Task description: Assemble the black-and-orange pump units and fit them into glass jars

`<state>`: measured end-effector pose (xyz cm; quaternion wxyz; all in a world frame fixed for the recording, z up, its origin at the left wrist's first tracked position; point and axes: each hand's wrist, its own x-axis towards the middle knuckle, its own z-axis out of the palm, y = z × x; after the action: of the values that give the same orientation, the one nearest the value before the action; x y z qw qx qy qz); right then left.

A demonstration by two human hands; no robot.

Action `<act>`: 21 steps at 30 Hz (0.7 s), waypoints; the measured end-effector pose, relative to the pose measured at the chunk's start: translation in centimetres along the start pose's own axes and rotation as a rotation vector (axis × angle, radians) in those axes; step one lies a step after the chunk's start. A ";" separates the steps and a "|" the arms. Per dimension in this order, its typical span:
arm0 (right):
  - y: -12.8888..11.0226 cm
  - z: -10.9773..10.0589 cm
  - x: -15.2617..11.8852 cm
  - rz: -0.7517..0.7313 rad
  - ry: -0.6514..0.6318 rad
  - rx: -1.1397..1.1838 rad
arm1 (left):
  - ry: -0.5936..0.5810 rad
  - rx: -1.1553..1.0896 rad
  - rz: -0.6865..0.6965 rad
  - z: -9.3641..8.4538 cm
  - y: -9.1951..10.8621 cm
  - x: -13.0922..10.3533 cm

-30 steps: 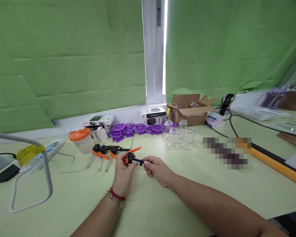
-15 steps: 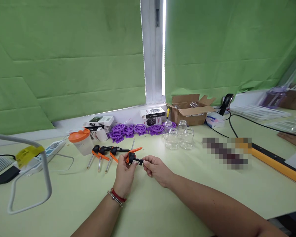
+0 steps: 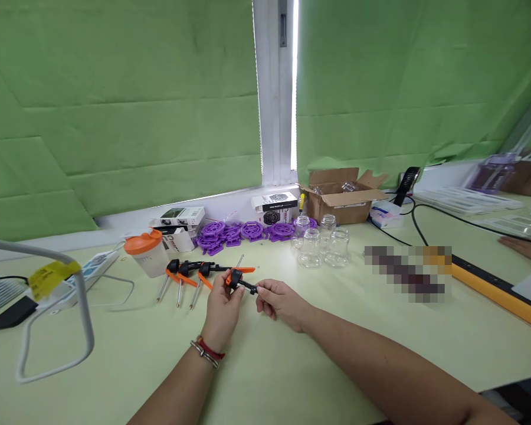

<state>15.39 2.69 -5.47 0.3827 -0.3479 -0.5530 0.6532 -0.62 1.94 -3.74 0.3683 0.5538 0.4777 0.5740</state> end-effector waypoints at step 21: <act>-1.2 0.3 -0.4 0.023 -0.070 0.139 | -0.099 0.159 0.168 0.6 0.4 -0.3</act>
<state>15.46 2.28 -4.19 0.3787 -0.3037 -0.5156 0.7061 0.08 1.58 -3.49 0.2969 0.6471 0.4548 0.5351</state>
